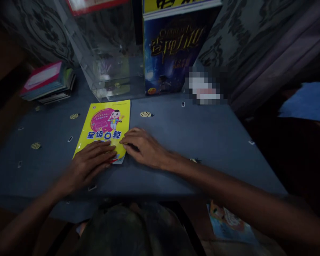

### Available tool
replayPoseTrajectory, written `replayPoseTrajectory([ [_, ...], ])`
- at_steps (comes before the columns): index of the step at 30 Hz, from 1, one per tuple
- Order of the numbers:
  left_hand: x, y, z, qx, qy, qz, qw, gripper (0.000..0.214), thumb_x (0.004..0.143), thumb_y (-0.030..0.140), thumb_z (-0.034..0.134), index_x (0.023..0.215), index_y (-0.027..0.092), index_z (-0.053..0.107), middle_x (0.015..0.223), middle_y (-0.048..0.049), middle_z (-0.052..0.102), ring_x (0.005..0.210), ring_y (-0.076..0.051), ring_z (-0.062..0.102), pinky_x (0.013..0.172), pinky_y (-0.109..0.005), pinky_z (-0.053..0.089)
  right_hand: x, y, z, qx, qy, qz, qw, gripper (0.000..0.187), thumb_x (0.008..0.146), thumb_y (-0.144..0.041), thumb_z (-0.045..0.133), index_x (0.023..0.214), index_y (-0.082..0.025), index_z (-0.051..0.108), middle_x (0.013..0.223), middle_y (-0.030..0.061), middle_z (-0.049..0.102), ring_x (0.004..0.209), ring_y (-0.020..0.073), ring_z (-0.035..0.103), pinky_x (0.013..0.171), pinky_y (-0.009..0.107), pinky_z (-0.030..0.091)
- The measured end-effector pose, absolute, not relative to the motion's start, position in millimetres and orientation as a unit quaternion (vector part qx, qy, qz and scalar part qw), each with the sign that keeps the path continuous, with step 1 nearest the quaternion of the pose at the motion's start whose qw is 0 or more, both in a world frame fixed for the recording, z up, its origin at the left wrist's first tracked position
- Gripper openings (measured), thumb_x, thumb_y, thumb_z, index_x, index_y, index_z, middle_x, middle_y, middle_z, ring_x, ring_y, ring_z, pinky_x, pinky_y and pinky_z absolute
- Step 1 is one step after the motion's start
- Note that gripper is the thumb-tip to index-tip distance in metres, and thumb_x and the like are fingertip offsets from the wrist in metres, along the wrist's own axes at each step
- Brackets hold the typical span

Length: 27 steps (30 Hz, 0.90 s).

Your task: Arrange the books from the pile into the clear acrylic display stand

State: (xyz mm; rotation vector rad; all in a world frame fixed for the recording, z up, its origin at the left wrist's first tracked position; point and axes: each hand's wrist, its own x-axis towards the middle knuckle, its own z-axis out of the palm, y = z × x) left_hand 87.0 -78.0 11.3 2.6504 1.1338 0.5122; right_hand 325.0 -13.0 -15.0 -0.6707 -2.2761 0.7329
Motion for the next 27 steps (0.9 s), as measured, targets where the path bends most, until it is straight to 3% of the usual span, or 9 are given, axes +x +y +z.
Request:
replayPoseTrajectory([
  [6,88.5,-78.7,8.6,0.887,0.401,0.199,0.113,0.03,0.099,0.025,0.048,0.125,0.024,0.064,0.125,-0.0073,0.069,0.125,-0.025,0.057,0.106,-0.05,0.044,321.9,-21.1,-10.1,-0.278,-0.826,0.357,0.337,0.023,0.094,-0.021,0.051,0.102,-0.018,0.072,0.096,0.0082,0.073,0.091,0.0195,0.065,0.083,0.037,0.051],
  [13,89.3,-87.0,-1.6,0.882,0.408,0.214,0.101,0.033,0.099,0.027,0.049,0.129,0.024,0.061,0.13,-0.0087,0.066,0.129,-0.026,0.053,0.109,-0.053,0.041,320.6,-31.8,-2.6,-0.259,-0.835,0.355,0.33,0.021,0.093,-0.02,0.051,0.094,-0.018,0.072,0.086,0.006,0.073,0.079,0.0168,0.065,0.074,0.032,0.051],
  [19,89.9,-92.5,-9.4,0.879,0.418,0.214,0.084,0.034,0.096,0.033,0.053,0.129,0.023,0.061,0.133,-0.0099,0.063,0.132,-0.027,0.051,0.112,-0.054,0.037,326.1,-54.6,-4.8,-0.224,-0.882,0.279,0.306,0.02,0.094,-0.017,0.05,0.094,-0.018,0.071,0.091,0.0079,0.073,0.09,0.0202,0.064,0.086,0.039,0.049],
  [23,83.8,-87.5,-2.2,0.869,0.436,0.211,0.104,0.03,0.098,0.032,0.048,0.122,0.022,0.064,0.128,-0.0098,0.065,0.125,-0.024,0.055,0.109,-0.048,0.041,330.0,-68.0,-7.3,-0.208,-0.901,0.221,0.311,0.019,0.094,-0.016,0.051,0.099,-0.017,0.07,0.094,0.0088,0.073,0.095,0.0217,0.062,0.088,0.04,0.049],
  [27,63.0,-75.6,2.6,0.783,0.59,0.195,0.021,0.035,0.095,0.035,0.049,0.122,0.017,0.061,0.131,-0.0158,0.06,0.121,-0.03,0.055,0.102,-0.051,0.044,331.1,-74.6,-5.9,-0.211,-0.908,0.193,0.307,0.019,0.095,-0.017,0.051,0.096,-0.019,0.07,0.092,0.0085,0.073,0.091,0.0213,0.062,0.084,0.038,0.049],
])
